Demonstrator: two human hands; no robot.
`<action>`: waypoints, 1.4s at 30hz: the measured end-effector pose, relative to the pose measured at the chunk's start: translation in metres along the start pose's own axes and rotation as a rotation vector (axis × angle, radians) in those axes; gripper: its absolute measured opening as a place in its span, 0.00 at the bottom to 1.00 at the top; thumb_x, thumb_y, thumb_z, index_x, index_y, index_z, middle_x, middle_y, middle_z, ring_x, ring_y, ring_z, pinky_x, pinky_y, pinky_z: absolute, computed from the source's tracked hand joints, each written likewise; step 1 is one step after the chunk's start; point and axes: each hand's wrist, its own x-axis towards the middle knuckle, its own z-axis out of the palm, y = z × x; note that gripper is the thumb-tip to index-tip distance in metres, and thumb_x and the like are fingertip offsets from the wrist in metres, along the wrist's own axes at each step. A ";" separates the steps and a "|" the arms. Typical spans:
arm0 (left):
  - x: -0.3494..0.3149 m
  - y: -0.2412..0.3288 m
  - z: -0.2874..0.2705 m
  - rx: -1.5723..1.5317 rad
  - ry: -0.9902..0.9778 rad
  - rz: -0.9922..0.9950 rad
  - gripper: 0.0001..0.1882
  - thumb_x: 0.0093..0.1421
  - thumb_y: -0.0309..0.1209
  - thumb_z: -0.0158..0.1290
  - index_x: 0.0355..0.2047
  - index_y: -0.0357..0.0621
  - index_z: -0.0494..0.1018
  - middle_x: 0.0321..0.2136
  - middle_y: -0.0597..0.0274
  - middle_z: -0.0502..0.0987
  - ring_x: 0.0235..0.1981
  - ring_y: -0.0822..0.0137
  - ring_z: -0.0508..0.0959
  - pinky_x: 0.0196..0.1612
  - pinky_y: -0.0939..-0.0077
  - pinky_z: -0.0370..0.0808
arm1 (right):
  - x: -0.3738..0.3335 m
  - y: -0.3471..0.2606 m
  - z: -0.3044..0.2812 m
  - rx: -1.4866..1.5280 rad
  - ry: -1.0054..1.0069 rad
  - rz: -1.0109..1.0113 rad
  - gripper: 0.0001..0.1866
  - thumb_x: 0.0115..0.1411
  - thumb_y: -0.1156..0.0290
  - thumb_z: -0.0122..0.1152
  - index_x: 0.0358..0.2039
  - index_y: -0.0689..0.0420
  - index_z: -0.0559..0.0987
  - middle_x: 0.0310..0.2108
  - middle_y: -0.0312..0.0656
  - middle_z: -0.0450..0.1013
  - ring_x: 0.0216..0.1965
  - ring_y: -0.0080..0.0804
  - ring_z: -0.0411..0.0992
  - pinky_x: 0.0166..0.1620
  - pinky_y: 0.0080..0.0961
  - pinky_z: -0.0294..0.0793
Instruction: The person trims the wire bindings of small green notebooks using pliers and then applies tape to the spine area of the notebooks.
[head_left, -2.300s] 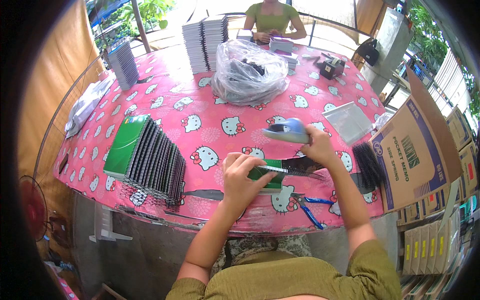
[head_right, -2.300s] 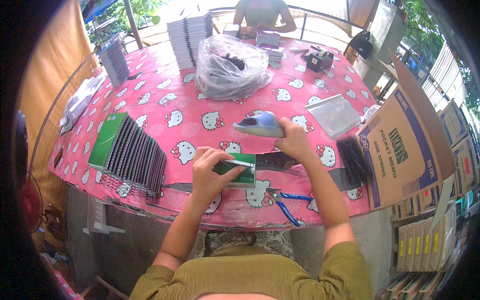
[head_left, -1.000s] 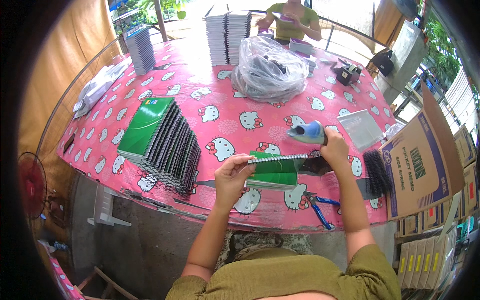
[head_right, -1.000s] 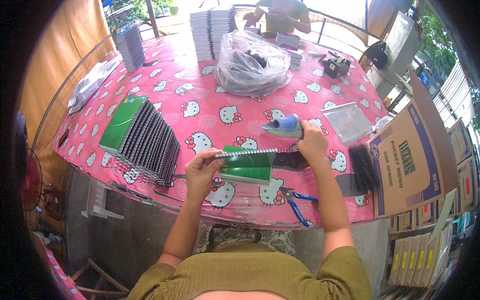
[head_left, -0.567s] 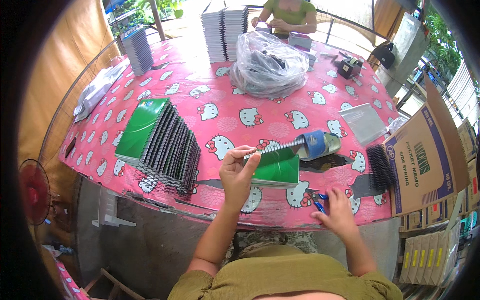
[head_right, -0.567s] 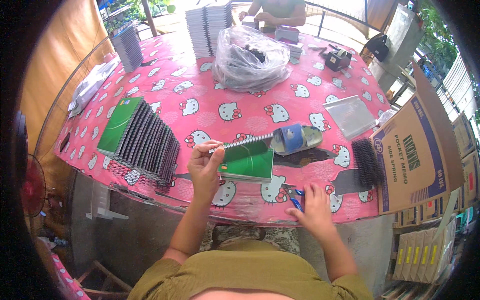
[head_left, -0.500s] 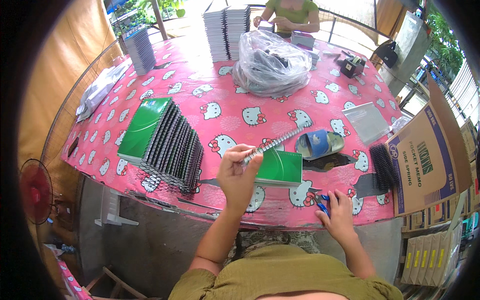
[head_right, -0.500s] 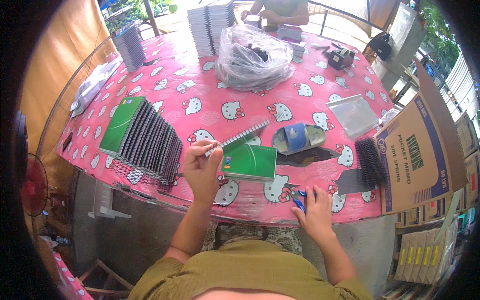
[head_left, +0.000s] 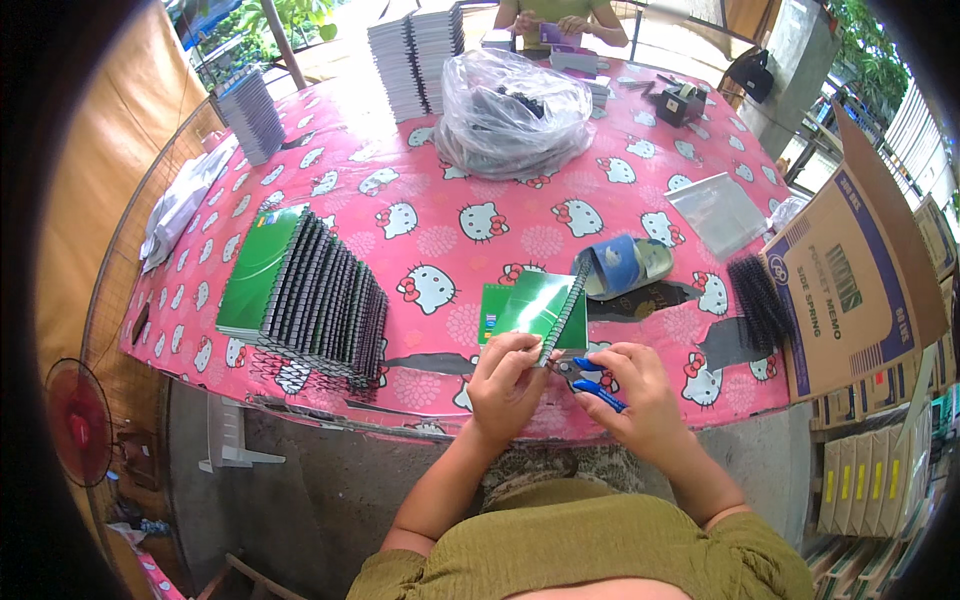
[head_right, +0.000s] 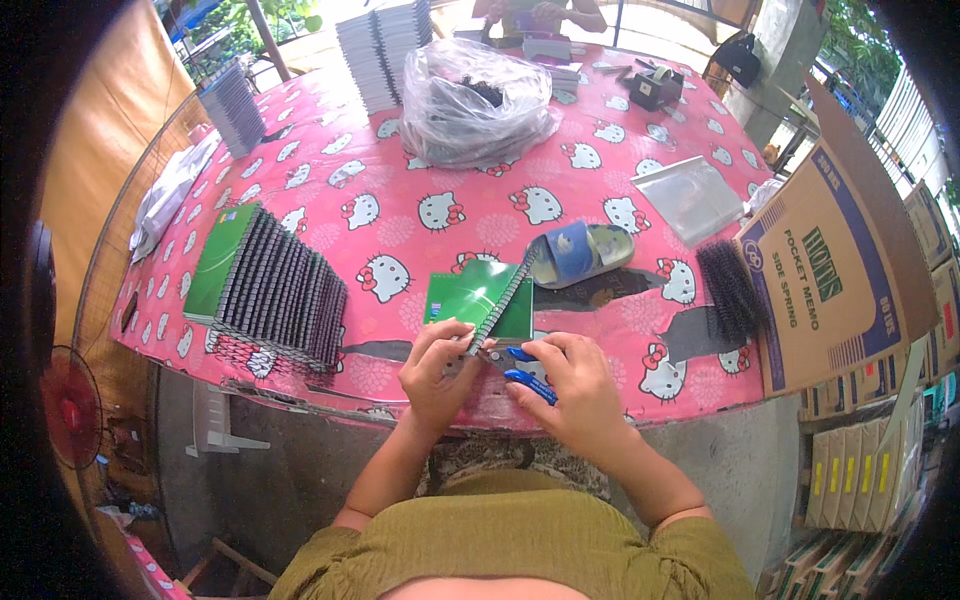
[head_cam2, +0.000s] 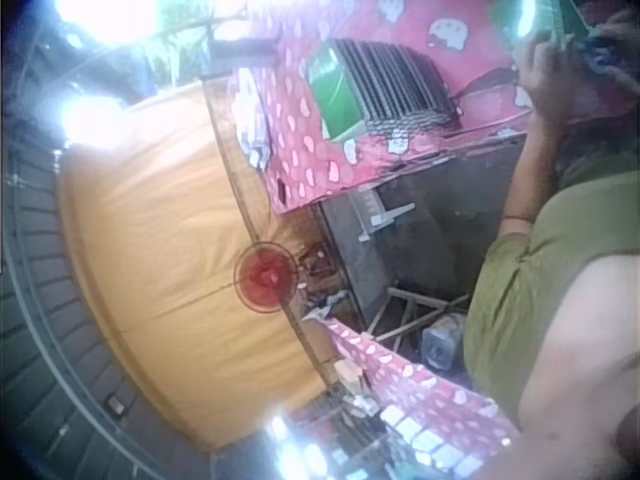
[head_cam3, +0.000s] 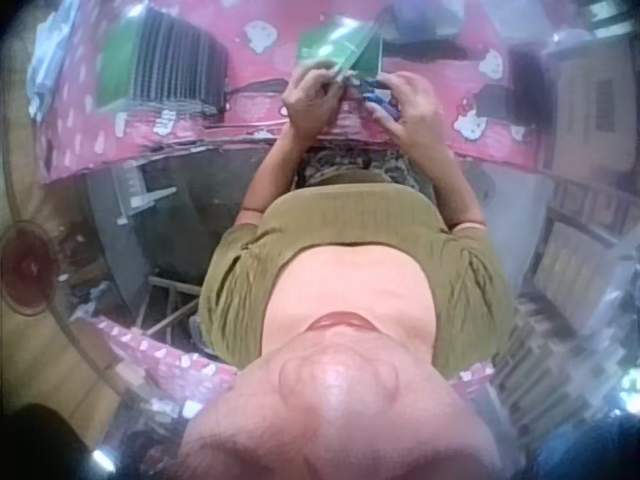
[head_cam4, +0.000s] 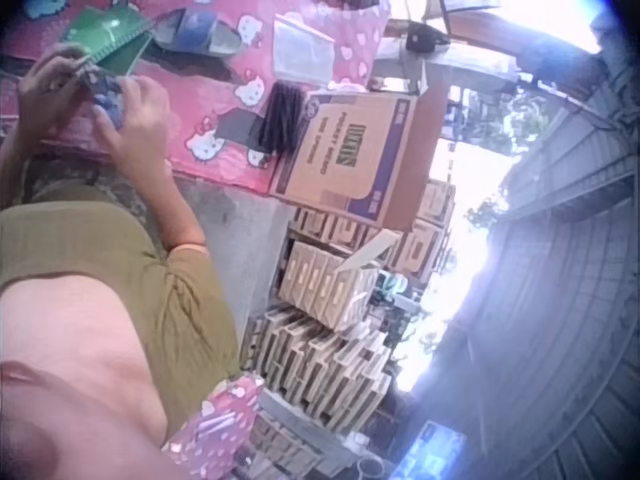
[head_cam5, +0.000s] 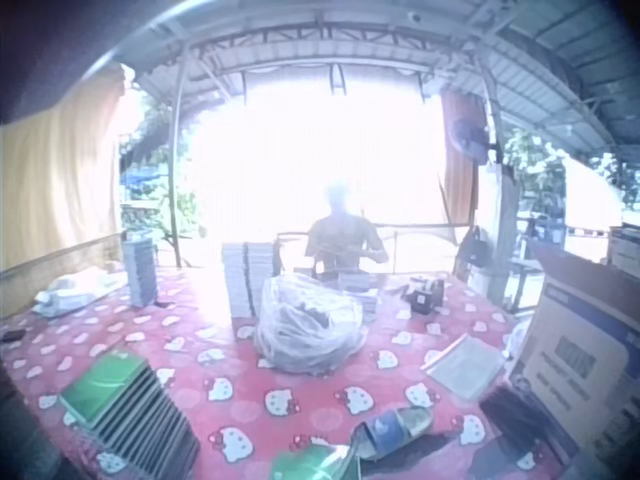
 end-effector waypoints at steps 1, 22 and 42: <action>0.000 0.000 -0.001 0.006 -0.001 0.018 0.11 0.46 0.17 0.66 0.28 0.34 0.74 0.34 0.51 0.78 0.34 0.59 0.79 0.36 0.70 0.76 | 0.001 -0.001 0.001 -0.041 0.003 -0.028 0.21 0.54 0.63 0.67 0.45 0.59 0.75 0.41 0.48 0.71 0.41 0.43 0.71 0.42 0.36 0.71; 0.106 -0.020 -0.249 0.138 0.786 -0.275 0.15 0.61 0.27 0.57 0.20 0.46 0.64 0.23 0.65 0.75 0.29 0.78 0.74 0.32 0.83 0.72 | -0.021 0.069 0.004 -0.116 0.012 0.184 0.22 0.49 0.64 0.70 0.41 0.63 0.77 0.48 0.53 0.69 0.50 0.51 0.68 0.53 0.41 0.67; 0.051 0.065 -0.193 -0.172 0.649 0.317 0.13 0.64 0.25 0.45 0.47 0.30 0.67 0.41 0.41 0.77 0.45 0.54 0.78 0.58 0.54 0.68 | 0.111 -0.019 0.100 -0.384 -0.575 -0.331 0.09 0.47 0.73 0.65 0.32 0.56 0.83 0.44 0.46 0.72 0.47 0.45 0.69 0.50 0.37 0.71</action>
